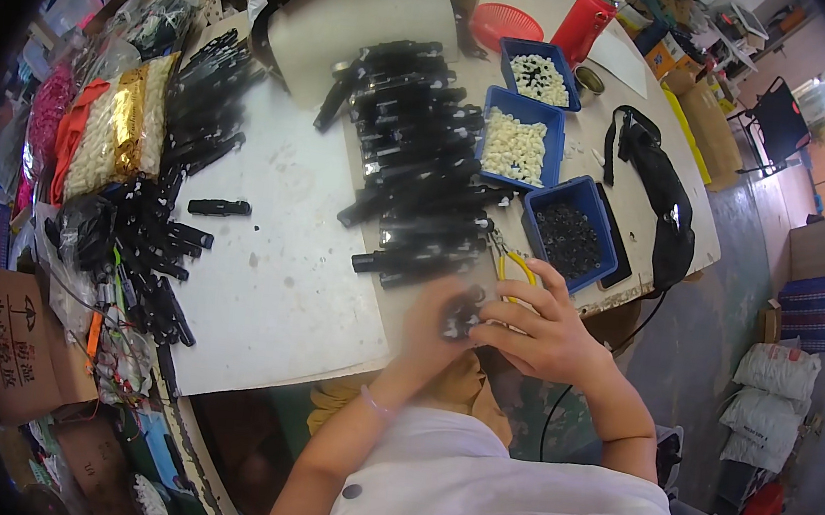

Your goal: Manually assembling small plastic and metal components into housing units on a workbench.

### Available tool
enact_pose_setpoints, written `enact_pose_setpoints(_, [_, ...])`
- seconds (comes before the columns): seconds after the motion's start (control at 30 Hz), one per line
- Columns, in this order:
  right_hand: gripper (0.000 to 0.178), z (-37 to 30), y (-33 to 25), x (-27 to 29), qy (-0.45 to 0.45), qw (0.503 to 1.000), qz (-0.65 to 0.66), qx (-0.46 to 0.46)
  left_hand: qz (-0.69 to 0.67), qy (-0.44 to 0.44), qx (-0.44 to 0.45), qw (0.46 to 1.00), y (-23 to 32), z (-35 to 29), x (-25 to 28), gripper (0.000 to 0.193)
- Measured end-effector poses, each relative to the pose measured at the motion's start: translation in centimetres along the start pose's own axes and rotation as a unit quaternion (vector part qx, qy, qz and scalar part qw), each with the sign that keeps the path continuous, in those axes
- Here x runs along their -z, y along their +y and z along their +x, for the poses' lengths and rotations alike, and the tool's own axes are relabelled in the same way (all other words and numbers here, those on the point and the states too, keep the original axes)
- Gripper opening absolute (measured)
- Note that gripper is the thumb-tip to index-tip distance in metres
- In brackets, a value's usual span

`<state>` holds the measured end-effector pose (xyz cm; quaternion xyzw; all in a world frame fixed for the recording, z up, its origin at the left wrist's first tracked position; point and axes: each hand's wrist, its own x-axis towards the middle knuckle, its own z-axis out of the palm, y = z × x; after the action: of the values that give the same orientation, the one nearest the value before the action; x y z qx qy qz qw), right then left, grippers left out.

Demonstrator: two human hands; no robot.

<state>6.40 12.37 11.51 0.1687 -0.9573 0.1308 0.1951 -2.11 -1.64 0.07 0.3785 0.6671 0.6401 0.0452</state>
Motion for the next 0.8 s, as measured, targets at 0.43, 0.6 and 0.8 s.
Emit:
enact_pose_setpoints(0.43, [0.020,4.0,7.1,1.8,0.092,0.981,-0.097,-0.144,0.024,-0.013,-0.014,1.000,0.1,0.1,0.4,0.057])
enact_pose_setpoints(0.6, [0.013,5.2,14.0,-1.2,-0.079,0.958,-0.200,-0.192,0.041,-0.005,-0.024,0.999,0.5,0.3,0.1,0.052])
enact_pose_setpoints(0.8, [0.016,5.9,18.1,-5.4,-0.214,0.936,-0.179,-0.217,0.033,-0.011,0.010,0.999,-0.3,-0.3,0.0,0.058])
